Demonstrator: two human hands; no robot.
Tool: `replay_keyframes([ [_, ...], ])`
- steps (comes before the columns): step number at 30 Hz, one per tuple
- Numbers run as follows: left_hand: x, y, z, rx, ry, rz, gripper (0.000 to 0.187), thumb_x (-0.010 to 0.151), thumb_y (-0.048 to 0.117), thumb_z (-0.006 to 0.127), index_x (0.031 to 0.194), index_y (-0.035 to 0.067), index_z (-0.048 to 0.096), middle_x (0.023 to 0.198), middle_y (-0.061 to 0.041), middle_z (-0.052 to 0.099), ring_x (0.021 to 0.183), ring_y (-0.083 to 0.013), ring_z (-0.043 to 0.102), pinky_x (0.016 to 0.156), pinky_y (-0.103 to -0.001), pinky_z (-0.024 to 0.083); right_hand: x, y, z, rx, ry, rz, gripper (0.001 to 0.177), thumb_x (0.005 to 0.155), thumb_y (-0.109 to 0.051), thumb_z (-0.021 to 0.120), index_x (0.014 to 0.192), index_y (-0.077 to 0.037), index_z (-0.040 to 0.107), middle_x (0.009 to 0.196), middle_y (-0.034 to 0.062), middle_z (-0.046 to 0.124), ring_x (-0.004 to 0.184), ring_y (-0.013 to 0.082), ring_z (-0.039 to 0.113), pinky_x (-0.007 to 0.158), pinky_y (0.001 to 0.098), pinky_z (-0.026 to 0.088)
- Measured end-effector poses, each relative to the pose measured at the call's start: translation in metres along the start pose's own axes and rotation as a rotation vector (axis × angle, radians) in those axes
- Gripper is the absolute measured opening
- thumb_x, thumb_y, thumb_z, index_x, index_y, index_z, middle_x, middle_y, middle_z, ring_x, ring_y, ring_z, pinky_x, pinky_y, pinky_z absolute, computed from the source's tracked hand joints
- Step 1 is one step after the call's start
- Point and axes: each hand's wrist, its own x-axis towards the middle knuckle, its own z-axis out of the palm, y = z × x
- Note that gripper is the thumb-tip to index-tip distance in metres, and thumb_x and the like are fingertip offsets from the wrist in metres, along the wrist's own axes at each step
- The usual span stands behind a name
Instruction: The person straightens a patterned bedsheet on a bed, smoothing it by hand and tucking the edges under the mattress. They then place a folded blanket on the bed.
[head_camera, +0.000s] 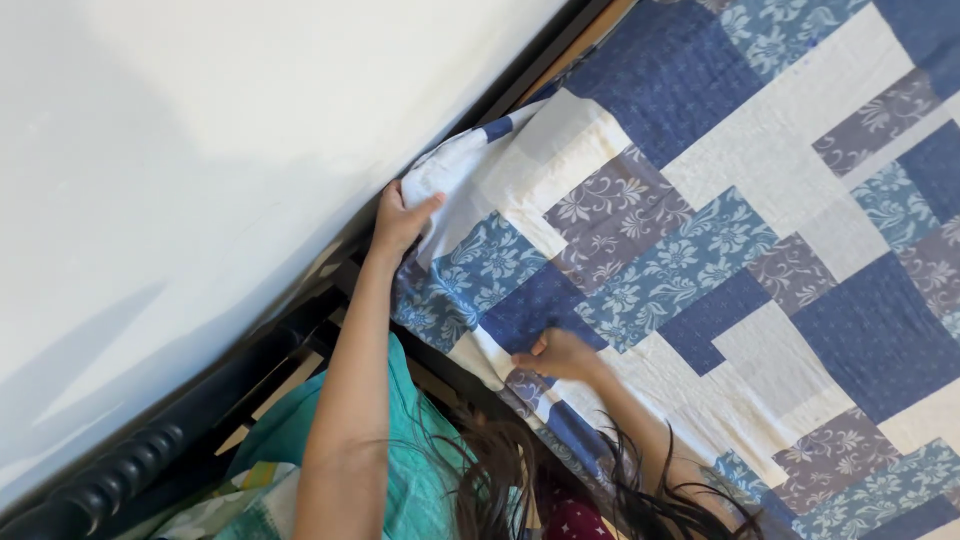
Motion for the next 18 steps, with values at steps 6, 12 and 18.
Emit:
replay_keyframes([
  [6,-0.066,0.057,-0.001,0.814,0.196,0.267,0.036,0.09,0.013,0.08,0.124,0.005,0.072,0.108,-0.02,0.071,0.099,-0.0401,0.069,0.086,-0.047,0.055,0.035,-0.099,-0.12,0.313,0.547,-0.34,0.037,0.099,-0.028,0.067,0.124,-0.009,0.047,0.064,0.0102,0.068,0.059,0.0234,0.071,0.057,0.0371,0.054],
  [12,-0.109,0.071,0.006,1.151,0.48,0.486,0.025,0.073,0.009,0.076,0.097,0.007,0.073,0.09,-0.018,0.07,0.085,-0.0375,0.07,0.069,-0.047,0.055,0.105,-0.178,-0.168,-0.567,0.424,-0.469,0.089,0.074,-0.009,0.07,0.155,-0.021,0.036,0.085,0.0232,0.071,0.083,0.0442,0.07,0.071,0.0514,0.054],
  [18,-0.095,0.055,0.012,0.048,0.4,-0.371,0.031,0.106,0.019,0.046,0.117,-0.004,0.065,0.085,-0.029,0.074,0.067,-0.0392,0.067,0.059,-0.049,0.052,0.152,-0.164,-0.182,-0.643,0.508,-0.21,0.036,0.085,-0.022,0.072,0.115,-0.003,0.065,0.114,0.0269,0.068,0.109,0.0436,0.067,0.09,0.0512,0.055],
])
